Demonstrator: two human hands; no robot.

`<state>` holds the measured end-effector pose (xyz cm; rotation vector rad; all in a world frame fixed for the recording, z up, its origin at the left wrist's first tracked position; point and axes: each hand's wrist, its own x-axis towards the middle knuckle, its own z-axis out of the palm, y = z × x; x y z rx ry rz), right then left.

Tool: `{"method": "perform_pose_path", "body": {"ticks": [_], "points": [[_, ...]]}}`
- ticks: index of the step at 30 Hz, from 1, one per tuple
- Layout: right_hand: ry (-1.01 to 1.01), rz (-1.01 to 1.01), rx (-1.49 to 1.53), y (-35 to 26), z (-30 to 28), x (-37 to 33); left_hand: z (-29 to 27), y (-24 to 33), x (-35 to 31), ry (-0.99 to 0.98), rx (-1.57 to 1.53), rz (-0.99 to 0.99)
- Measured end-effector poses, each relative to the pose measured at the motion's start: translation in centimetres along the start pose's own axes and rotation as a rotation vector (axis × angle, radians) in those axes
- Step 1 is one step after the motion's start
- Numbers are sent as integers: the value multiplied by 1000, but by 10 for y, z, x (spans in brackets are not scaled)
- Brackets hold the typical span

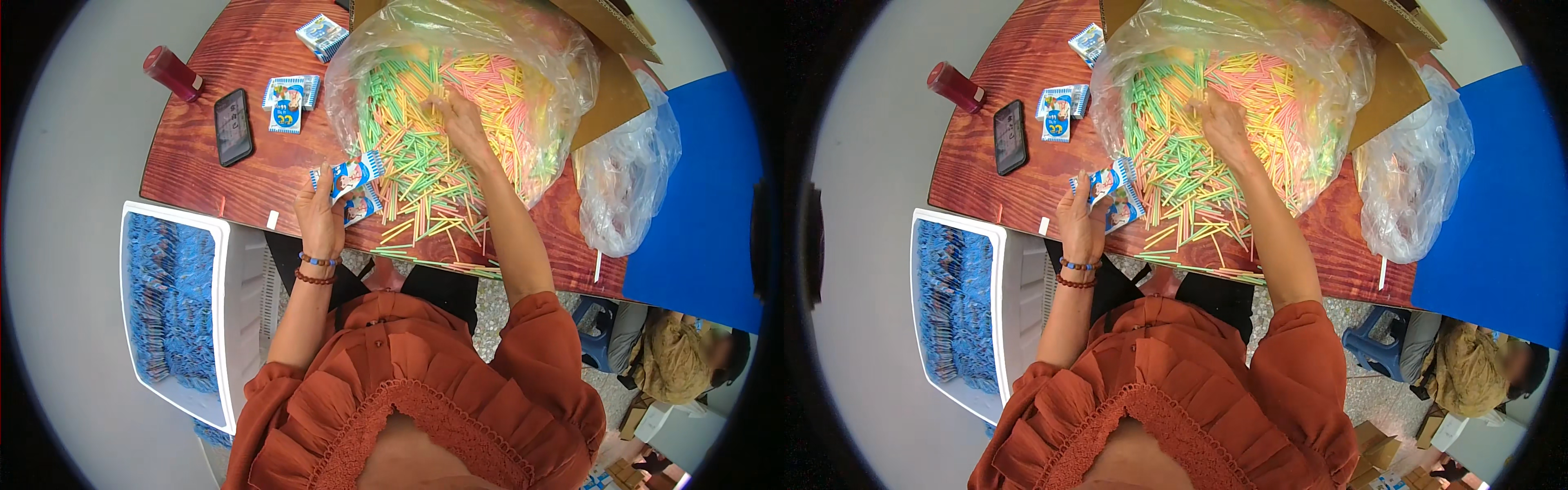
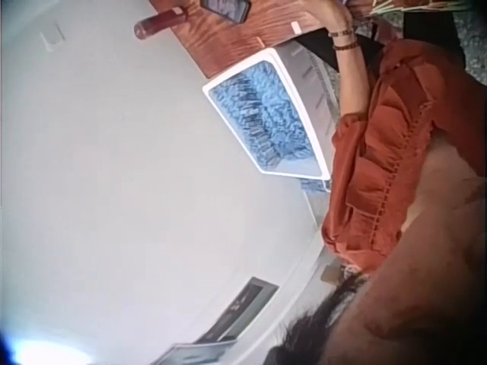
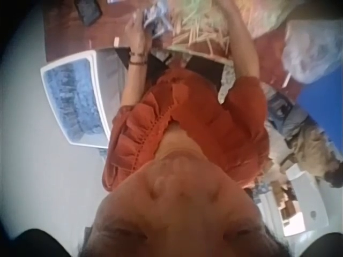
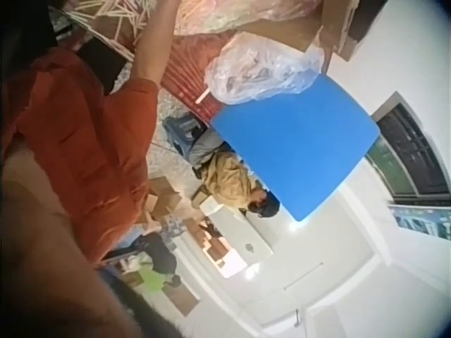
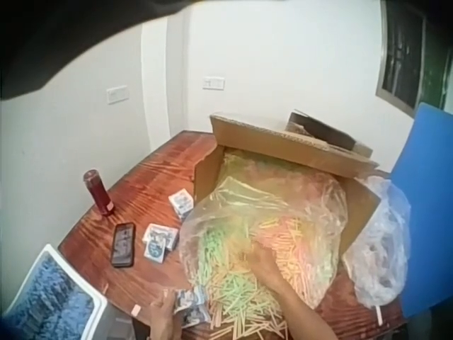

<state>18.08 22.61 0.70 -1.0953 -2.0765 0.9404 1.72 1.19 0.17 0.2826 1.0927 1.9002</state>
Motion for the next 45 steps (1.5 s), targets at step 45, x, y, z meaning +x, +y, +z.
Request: {"method": "perform_pose_path", "body": {"ticks": [45], "points": [[391, -68, 1003, -98, 45, -72, 67, -47, 36, -198, -340, 33]]}}
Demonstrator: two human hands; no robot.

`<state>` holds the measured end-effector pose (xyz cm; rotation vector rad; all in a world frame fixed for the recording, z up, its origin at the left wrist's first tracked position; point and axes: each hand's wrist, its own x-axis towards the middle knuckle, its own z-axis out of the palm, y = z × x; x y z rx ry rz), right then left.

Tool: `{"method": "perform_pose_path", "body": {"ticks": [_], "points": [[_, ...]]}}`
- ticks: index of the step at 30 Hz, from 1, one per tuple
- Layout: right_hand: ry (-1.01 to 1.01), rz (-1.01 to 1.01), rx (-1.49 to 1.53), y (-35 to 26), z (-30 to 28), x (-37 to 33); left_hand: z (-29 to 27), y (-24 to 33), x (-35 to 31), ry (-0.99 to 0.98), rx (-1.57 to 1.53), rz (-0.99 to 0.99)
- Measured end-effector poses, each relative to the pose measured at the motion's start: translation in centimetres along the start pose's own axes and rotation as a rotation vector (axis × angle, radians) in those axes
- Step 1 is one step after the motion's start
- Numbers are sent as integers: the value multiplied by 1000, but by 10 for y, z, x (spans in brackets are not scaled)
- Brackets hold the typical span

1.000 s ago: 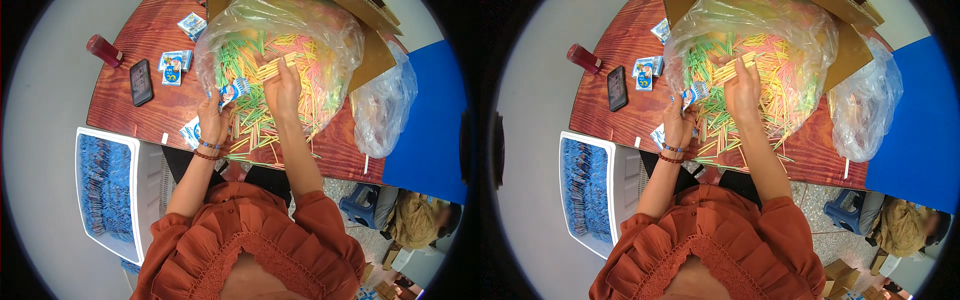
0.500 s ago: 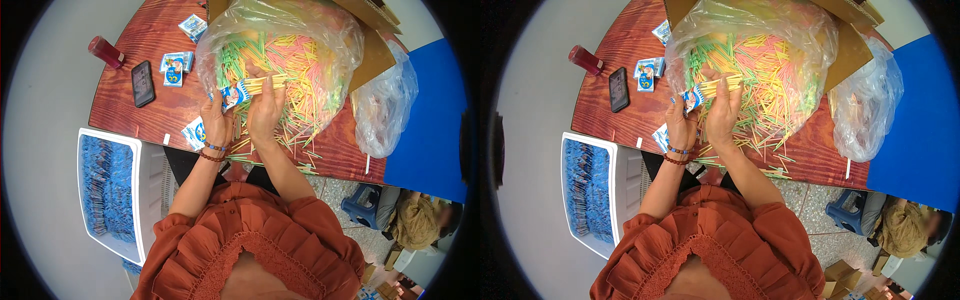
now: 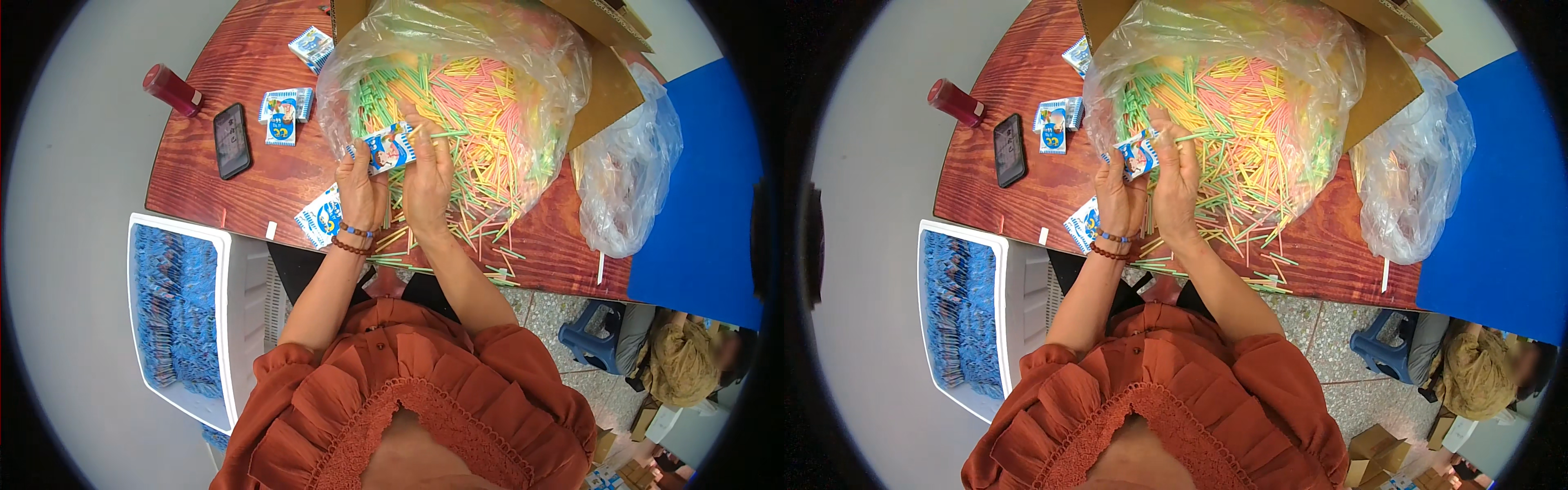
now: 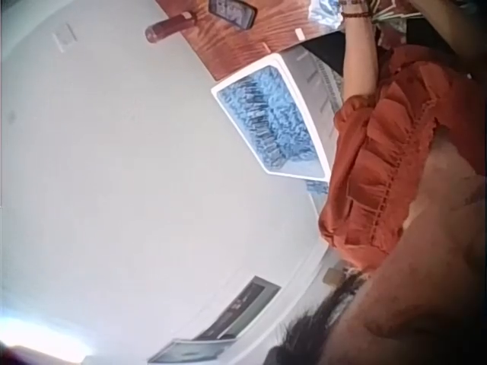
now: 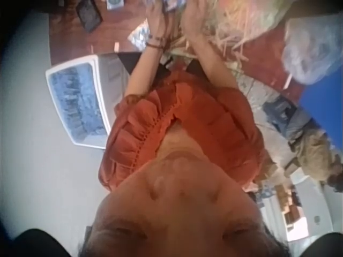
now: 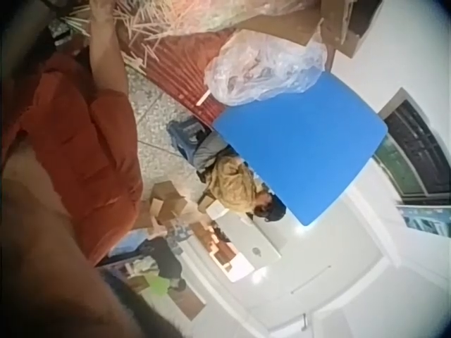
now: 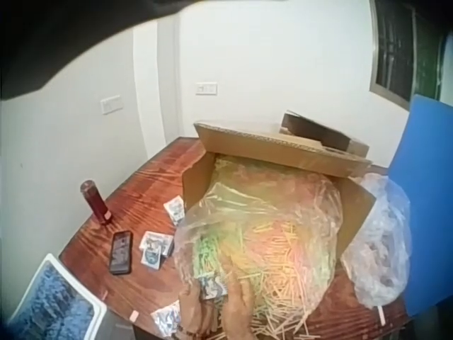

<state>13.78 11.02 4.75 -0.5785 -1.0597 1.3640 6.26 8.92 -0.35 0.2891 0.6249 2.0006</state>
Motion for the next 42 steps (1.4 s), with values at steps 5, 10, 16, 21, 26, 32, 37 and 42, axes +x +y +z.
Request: {"method": "perform_pose_path", "body": {"ticks": [5, 10, 16, 21, 26, 32, 37, 42], "points": [[-63, 94, 125, 0, -6, 12, -8, -4, 3, -15, -66, -75], [-115, -64, -12, 16, -32, 24, -8, -19, 6, -30, -294, -156], [34, 132, -152, -22, -64, 31, -15, 17, 8, 13, -420, -207], [-140, 259, -347, -23, -18, 0, -3, 12, 5, 0, -321, -85], [-337, 218, -479, 17, 19, -2, -21, 37, 3, 107, -211, 36], [-478, 142, -473, 89, 73, 39, -71, 92, 11, 200, -70, 208], [-542, 65, -883, 136, 114, 67, -102, 106, 26, 461, 676, 450], [-497, 40, -1118, 133, 120, 70, -112, 95, 40, 263, 1680, 500]]}}
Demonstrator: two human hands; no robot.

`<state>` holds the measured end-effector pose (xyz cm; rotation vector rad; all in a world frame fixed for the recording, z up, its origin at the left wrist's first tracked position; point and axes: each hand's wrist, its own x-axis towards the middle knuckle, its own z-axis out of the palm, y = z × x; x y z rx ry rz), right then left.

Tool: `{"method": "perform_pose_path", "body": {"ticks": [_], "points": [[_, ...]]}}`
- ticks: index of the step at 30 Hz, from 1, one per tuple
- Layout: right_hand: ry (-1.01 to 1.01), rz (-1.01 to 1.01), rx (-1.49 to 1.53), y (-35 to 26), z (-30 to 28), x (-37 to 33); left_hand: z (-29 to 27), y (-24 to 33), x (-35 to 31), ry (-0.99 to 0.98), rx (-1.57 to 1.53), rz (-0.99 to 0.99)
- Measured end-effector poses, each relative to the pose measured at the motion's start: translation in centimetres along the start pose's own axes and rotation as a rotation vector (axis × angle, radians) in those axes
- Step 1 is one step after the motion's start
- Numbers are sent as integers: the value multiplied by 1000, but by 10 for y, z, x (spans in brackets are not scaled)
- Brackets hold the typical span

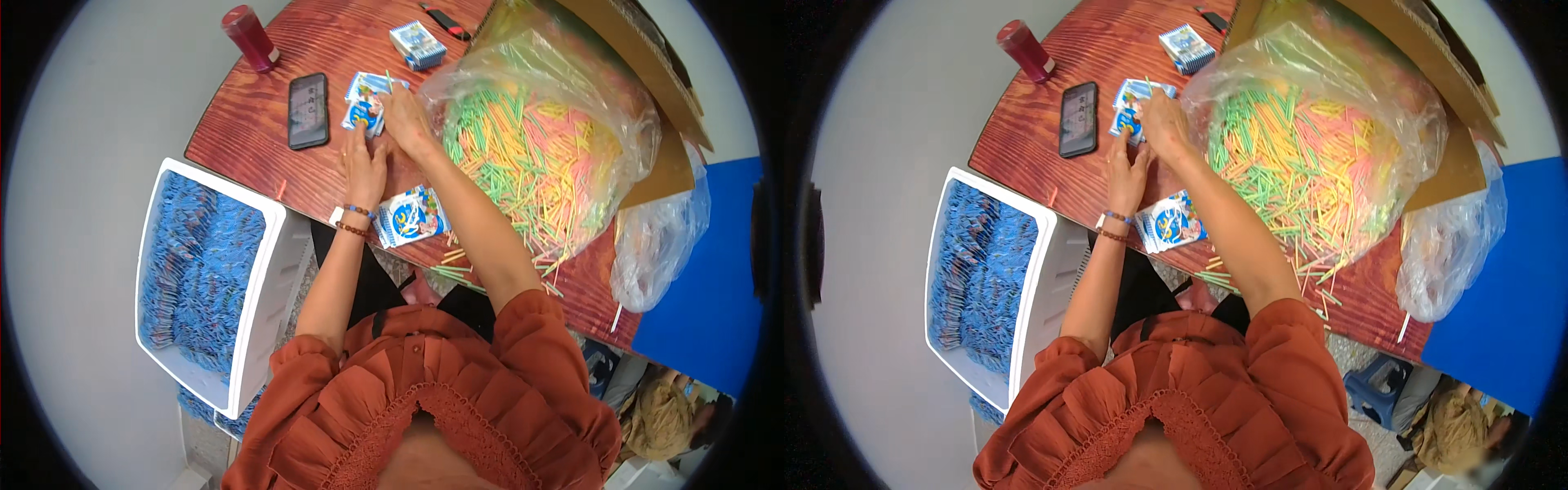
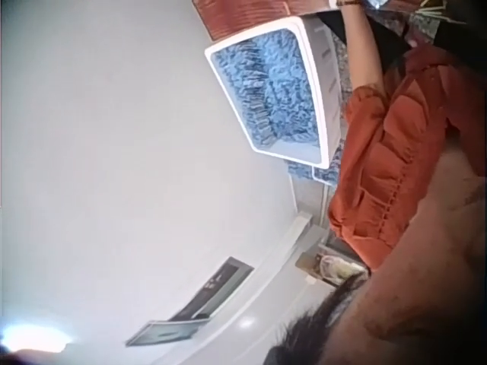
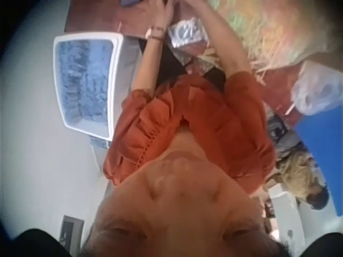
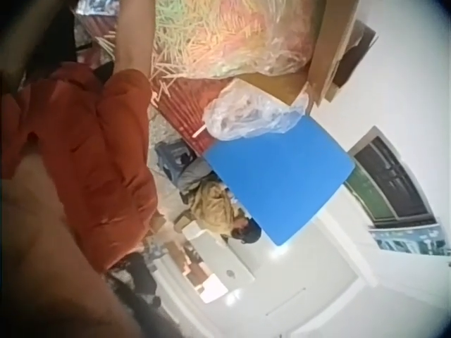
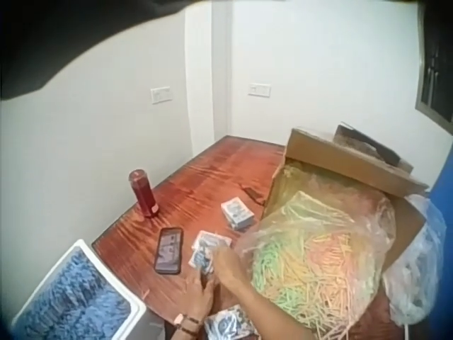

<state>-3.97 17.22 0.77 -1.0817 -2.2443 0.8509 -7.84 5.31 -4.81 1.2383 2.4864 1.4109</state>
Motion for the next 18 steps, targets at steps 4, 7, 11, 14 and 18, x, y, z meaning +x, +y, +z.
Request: {"method": "perform_pose_path", "body": {"ticks": [4, 7, 11, 14, 18], "points": [[31, -135, -143, 10, -43, -34, -4, -6, 1, -29, -114, 3], [11, 56, -320, 37, -108, -82, -29, 3, -17, -141, -123, 5], [162, 82, -396, 100, -144, -129, -41, 28, -50, -275, 104, 93], [265, -16, -451, 112, -148, -144, -42, 34, -53, -318, 280, 141], [369, -227, -304, 100, -136, -147, -34, 23, -49, -312, 219, 218]]}}
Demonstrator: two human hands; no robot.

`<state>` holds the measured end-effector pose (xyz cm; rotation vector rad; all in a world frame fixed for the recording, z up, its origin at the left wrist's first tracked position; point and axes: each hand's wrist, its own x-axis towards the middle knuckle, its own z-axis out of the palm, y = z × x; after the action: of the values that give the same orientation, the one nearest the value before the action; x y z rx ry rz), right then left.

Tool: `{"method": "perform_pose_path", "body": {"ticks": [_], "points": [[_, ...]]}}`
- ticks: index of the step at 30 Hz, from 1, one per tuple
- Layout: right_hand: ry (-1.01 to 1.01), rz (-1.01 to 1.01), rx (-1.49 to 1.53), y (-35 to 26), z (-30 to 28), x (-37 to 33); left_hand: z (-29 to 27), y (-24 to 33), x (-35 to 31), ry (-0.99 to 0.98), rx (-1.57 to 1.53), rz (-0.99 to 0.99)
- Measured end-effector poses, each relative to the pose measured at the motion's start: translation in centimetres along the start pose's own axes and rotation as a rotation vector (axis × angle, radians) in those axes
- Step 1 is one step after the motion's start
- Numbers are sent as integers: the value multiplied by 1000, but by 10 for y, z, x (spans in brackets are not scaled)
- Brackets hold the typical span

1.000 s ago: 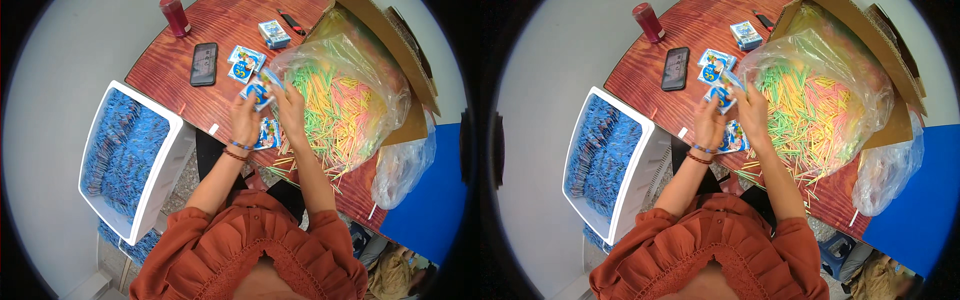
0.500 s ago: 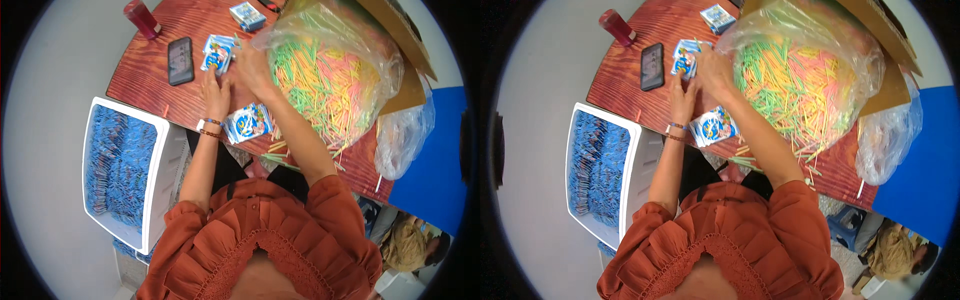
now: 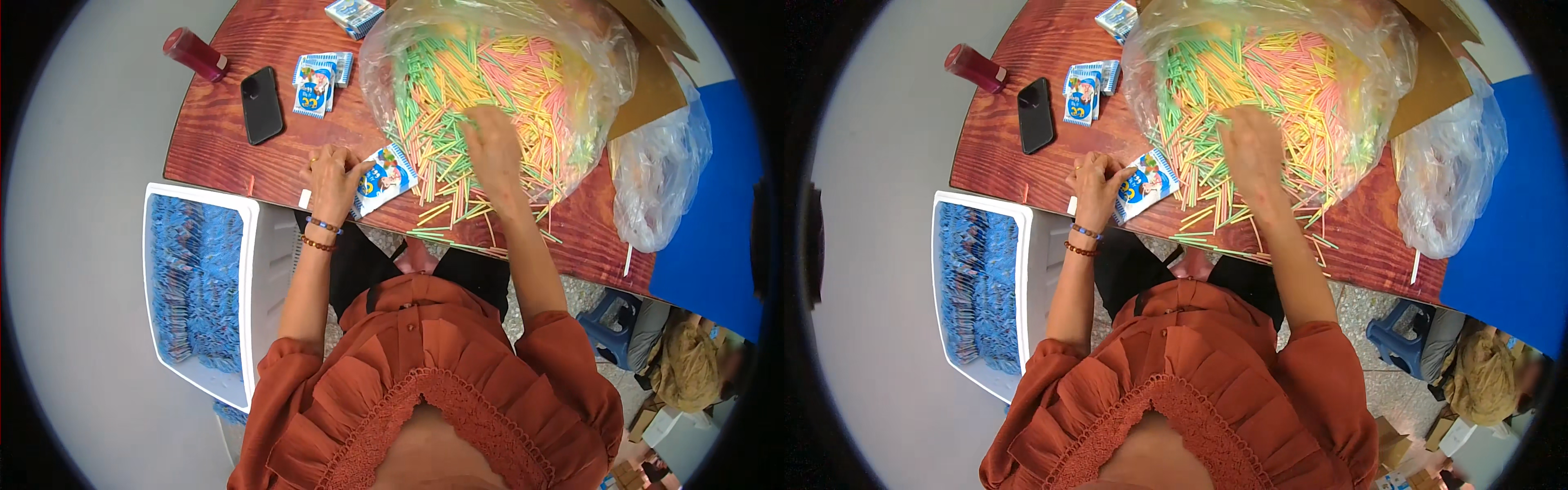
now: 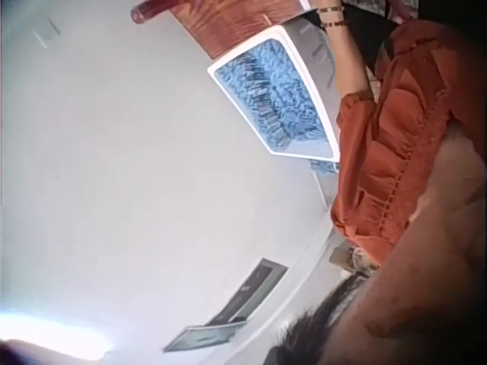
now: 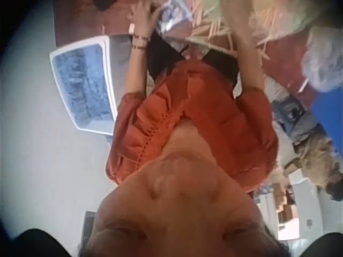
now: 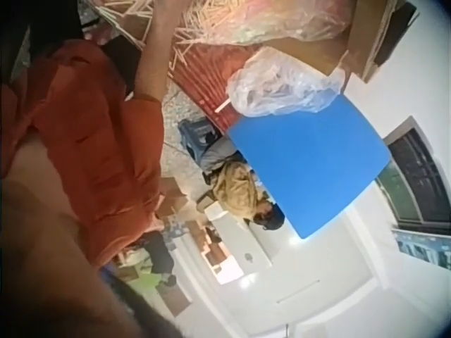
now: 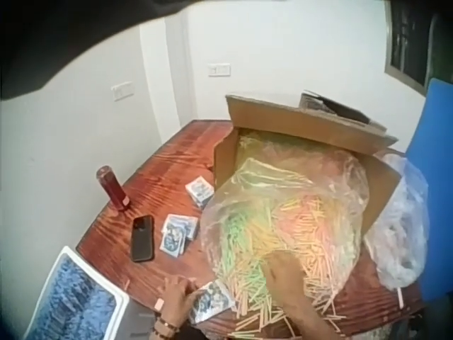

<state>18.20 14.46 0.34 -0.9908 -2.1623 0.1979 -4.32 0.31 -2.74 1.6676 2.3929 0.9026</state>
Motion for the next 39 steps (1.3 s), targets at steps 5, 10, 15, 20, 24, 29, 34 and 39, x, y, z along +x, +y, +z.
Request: {"method": "perform_pose_path", "body": {"ticks": [5, 10, 15, 20, 24, 29, 34, 39], "points": [[-337, 91, 394, -51, 41, -4, 2, -7, 1, 118, 8, 176], [-516, -49, 163, -63, 58, 10, 3, -12, 1, 162, -43, 201], [-419, -148, 196, -60, 62, 11, -6, -13, 3, 236, -118, 151], [-555, 233, 772, -65, 59, 20, -16, -26, 4, -14, -1021, -243], [-621, 373, 1044, -66, 58, 15, -26, -3, 8, 69, -1169, -195], [-434, 436, 1285, -66, 43, 7, -28, 28, 9, 55, -1169, -255], [-415, 541, 1216, -50, 26, 0, -10, 44, 2, 41, -1342, -409], [-388, 503, 1117, -37, 15, -8, 1, 64, -2, -3, -1492, -511]]}}
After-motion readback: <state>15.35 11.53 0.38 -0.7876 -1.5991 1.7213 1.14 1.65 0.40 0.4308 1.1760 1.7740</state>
